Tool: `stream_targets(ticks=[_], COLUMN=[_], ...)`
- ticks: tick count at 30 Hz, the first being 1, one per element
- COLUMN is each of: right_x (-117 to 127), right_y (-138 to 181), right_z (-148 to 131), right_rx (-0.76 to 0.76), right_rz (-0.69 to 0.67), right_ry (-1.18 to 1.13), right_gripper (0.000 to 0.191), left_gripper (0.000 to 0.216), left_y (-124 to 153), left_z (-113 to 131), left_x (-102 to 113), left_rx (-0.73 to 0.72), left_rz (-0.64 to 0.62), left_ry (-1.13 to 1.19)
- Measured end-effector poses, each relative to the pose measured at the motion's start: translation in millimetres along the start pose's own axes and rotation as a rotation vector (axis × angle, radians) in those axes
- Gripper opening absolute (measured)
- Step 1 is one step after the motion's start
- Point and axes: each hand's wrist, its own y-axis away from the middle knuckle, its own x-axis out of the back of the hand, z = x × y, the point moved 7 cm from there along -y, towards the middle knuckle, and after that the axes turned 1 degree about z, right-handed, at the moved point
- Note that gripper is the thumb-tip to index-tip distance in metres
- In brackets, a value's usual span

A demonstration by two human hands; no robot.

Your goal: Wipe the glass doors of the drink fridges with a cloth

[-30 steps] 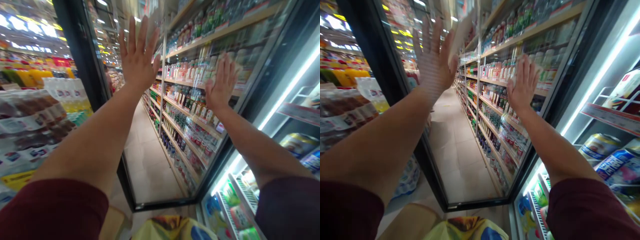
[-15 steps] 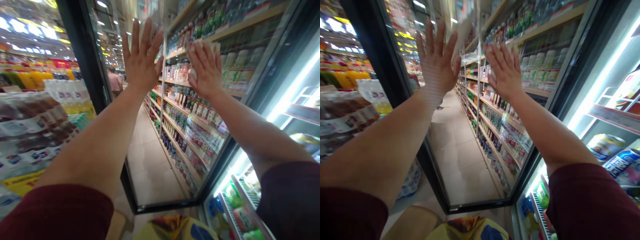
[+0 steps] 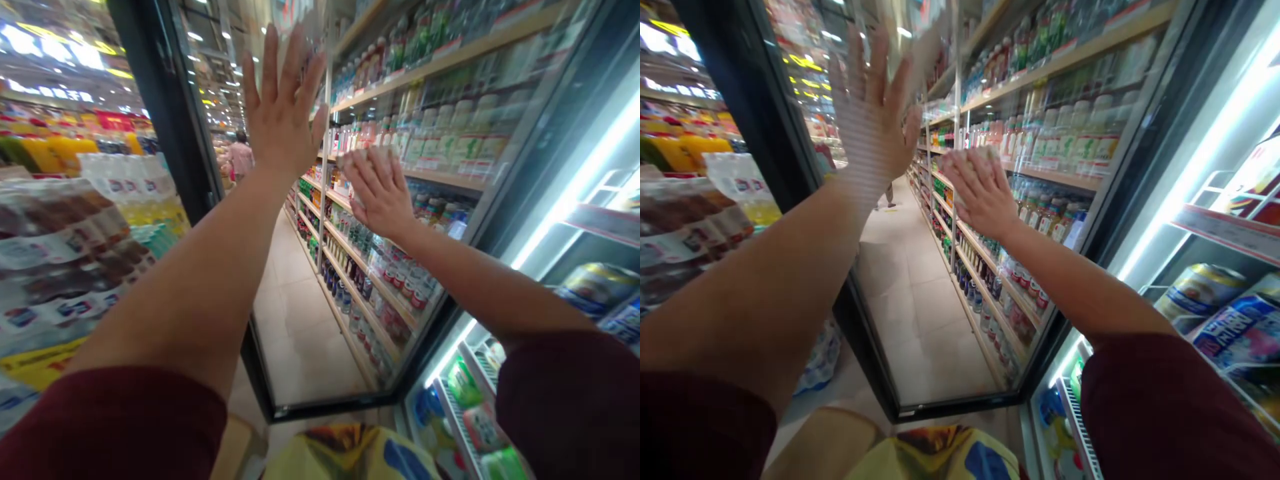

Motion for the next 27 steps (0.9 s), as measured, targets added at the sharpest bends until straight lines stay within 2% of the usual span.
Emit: stream_targets(ticks=[2, 4, 10, 12, 15, 17, 19, 21, 23, 27], right_x=[-2.3, 6.1, 70.2, 86.3, 101.0, 106.9, 108.9, 106.9, 103.0, 99.3], right_y=[8.2, 1.0, -74.6, -102.5, -138.1, -155.9, -169.9, -181.4, -187.8, -179.0], right_z=[0.3, 13.2, 77.9, 93.3, 112.6, 116.0, 110.3, 96.3, 79.5, 66.6], right_rx=[0.12, 0.14, -0.178, -0.274, -0.498, -0.628, -0.689, -0.641, -0.52, -0.327], right_rz=[-0.051, -0.045, 0.208, 0.22, 0.18, 0.178, 0.187, 0.178, 0.149, 0.093], right_ry=[-0.01, 0.004, 0.147, 0.165, 0.128, 0.094, 0.066, 0.055, 0.066, 0.099], right_gripper=[0.063, 0.063, 0.067, 0.067, 0.065, 0.064, 0.066, 0.068, 0.068, 0.066], left_gripper=[0.063, 0.066, 0.067, 0.066, 0.063, 0.061, 0.061, 0.061, 0.061, 0.062], left_y=[-0.6, -0.9, -1.1, -1.0, -0.8, -0.5, 0.0, 0.6, 1.1, 1.4], left_z=[1.4, 4.2, 2.6, 1.9, 1.9, 1.9, 1.4, 0.6, 0.3, -2.9], left_x=[2.5, 5.9, 10.7, 11.5, 12.6, 12.1, 10.2, 8.3, 7.3, 3.5], left_rx=[0.004, -0.014, 0.045, 0.044, 0.022, 0.02, 0.034, 0.042, 0.016, -0.022], left_rz=[-0.013, -0.005, 0.009, 0.021, 0.053, 0.06, 0.052, 0.053, 0.086, 0.129], left_ry=[0.015, 0.042, 0.179, 0.218, 0.262, 0.258, 0.228, 0.196, 0.187, 0.174])
